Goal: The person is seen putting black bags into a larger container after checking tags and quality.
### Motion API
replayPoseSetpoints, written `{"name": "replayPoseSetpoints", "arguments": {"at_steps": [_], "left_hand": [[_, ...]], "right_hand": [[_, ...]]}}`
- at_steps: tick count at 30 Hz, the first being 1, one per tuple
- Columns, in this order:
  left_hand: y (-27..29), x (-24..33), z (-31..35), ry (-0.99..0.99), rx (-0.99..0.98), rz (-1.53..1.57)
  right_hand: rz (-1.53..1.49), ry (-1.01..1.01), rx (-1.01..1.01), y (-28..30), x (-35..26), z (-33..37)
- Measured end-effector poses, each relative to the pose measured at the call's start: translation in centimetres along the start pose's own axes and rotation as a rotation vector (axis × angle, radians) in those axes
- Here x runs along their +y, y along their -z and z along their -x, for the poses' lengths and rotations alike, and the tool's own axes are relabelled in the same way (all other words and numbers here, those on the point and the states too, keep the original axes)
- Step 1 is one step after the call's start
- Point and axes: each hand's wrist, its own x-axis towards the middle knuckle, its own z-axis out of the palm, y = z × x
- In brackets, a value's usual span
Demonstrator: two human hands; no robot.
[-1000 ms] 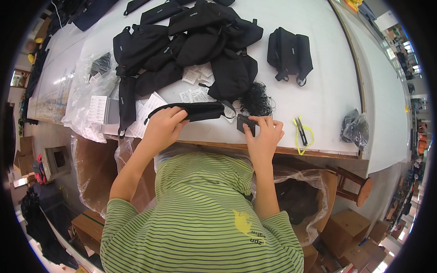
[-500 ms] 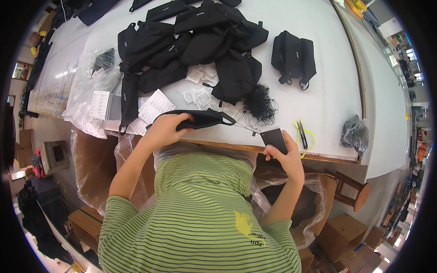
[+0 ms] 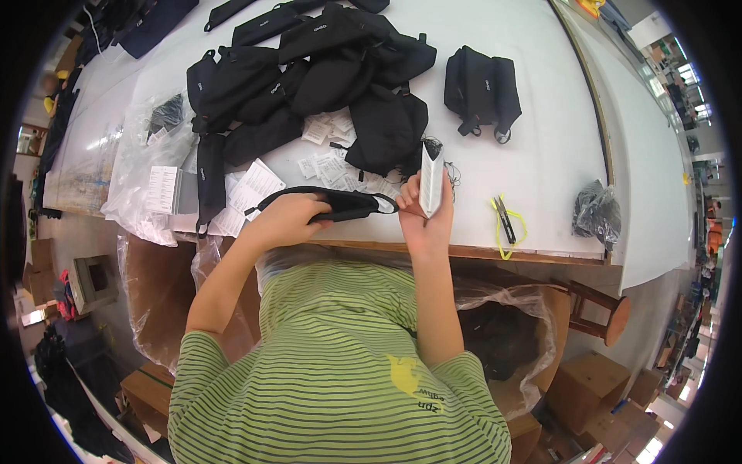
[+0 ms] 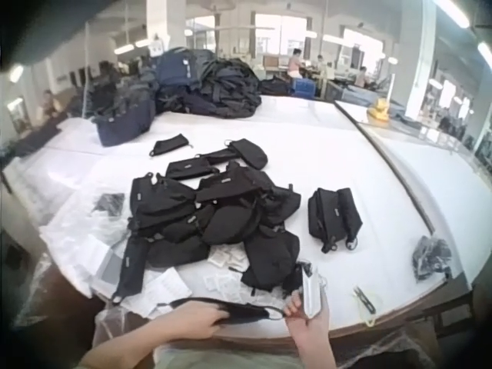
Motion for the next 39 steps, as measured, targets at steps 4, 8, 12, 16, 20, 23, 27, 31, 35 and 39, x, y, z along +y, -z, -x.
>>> {"name": "replayPoseSetpoints", "arguments": {"at_steps": [4,8,12,16,20,23,27,31,35,39], "left_hand": [[1.1,1.3,0.5,-0.039,0.085,0.058],[1.1,1.9,1.2,-0.058,0.166,0.014],[1.0,2.1,1.9,-0.052,0.195,-0.001],[1.2,2.1,2.2,-0.049,0.242,0.026],[1.3,1.7,2.2,-0.036,0.208,0.048],[1.8,2.0,2.2,-0.049,0.195,0.036],[2.0,1.9,2.9,-0.007,0.236,0.028],[1.6,0.7,3.8,-0.009,0.360,0.003],[0.5,0.4,4.6,-0.047,0.449,0.009],[0.2,0.8,4.7,-0.028,0.500,0.166]], "right_hand": [[0.146,0.178,0.214,-2.1,0.8,-1.0],[0.138,0.260,0.291,-1.7,0.3,-1.4],[0.088,0.168,0.094,0.2,-0.5,-1.6],[0.195,0.125,0.215,-1.1,-0.4,-0.9],[0.158,0.094,0.175,0.4,-0.1,-0.9],[0.021,0.034,-0.061,2.0,-0.4,-1.5],[0.126,0.206,0.296,-0.6,-0.4,-1.3],[0.491,0.431,0.404,-3.2,-0.2,-0.7],[1.106,0.352,-0.160,-1.6,0.3,0.4],[1.567,0.607,-0.472,-4.5,4.0,1.0]]}}
